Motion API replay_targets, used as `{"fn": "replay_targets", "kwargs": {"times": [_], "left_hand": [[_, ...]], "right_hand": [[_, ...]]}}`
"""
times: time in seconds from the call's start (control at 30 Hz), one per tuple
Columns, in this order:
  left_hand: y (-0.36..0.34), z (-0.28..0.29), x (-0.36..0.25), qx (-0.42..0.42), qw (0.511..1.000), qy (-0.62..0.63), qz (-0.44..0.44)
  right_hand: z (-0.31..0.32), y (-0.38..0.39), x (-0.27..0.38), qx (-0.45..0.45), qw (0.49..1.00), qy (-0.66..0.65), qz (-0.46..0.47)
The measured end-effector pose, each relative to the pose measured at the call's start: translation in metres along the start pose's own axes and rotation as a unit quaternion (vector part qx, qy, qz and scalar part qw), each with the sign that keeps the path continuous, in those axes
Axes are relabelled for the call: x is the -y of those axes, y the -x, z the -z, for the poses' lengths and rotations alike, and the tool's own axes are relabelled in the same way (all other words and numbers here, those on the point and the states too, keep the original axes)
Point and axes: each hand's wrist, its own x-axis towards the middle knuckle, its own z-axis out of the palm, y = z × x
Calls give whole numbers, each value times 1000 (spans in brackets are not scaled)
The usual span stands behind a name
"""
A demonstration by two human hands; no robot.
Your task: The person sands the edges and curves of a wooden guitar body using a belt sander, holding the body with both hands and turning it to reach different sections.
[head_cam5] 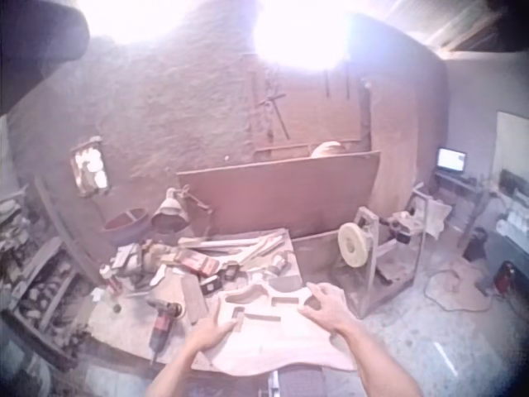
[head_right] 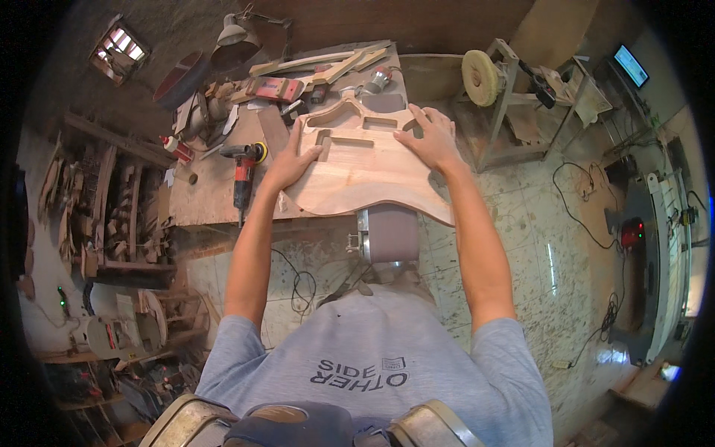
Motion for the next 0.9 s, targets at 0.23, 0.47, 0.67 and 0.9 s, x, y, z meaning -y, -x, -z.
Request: {"fn": "replay_targets", "kwargs": {"times": [0.23, 0.47, 0.67, 0.9], "left_hand": [[-11, 10, 20, 3, 999, -4, -51], [-19, -28, 9, -8, 994, 17, -109], [-13, -18, -11, 19, 995, 20, -91], [-17, 20, 24, 29, 998, 2, -59]], "right_hand": [[-8, 9, 18, -4, 999, 27, -41], [17, 29, -9, -18, 999, 26, -41], [15, 33, -16, -22, 998, 34, -52], [-17, 15, 24, -31, 998, 26, -52]]}}
